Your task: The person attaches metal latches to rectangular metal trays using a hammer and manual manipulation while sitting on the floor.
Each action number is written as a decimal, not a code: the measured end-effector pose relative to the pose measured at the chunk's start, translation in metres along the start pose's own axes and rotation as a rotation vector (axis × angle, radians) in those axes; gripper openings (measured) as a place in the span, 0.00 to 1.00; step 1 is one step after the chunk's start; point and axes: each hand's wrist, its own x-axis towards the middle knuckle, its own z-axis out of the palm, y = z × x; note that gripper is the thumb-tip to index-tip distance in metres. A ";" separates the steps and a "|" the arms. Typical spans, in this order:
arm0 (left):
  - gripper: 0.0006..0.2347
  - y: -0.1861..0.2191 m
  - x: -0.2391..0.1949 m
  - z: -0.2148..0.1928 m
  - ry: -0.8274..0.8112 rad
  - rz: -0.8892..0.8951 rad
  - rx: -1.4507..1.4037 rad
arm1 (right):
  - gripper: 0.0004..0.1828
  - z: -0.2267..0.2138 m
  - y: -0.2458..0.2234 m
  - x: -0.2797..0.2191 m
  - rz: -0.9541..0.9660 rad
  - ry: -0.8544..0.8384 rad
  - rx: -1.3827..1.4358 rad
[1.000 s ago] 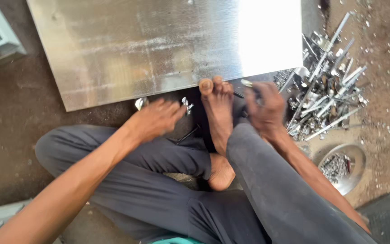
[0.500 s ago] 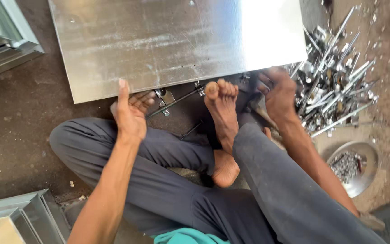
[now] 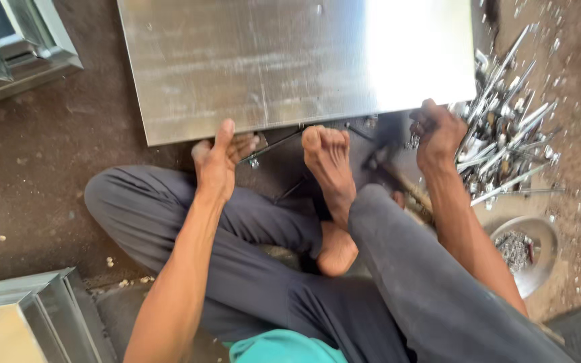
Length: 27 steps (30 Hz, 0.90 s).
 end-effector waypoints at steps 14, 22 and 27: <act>0.17 -0.005 0.005 -0.003 -0.038 0.025 -0.069 | 0.05 0.000 0.007 0.002 -0.021 0.024 0.093; 0.17 0.000 0.001 0.002 -0.039 0.019 -0.030 | 0.05 0.006 0.011 -0.001 0.001 -0.007 0.142; 0.18 -0.004 -0.008 -0.001 -0.033 0.008 -0.004 | 0.05 -0.005 0.010 0.004 -0.023 0.020 0.125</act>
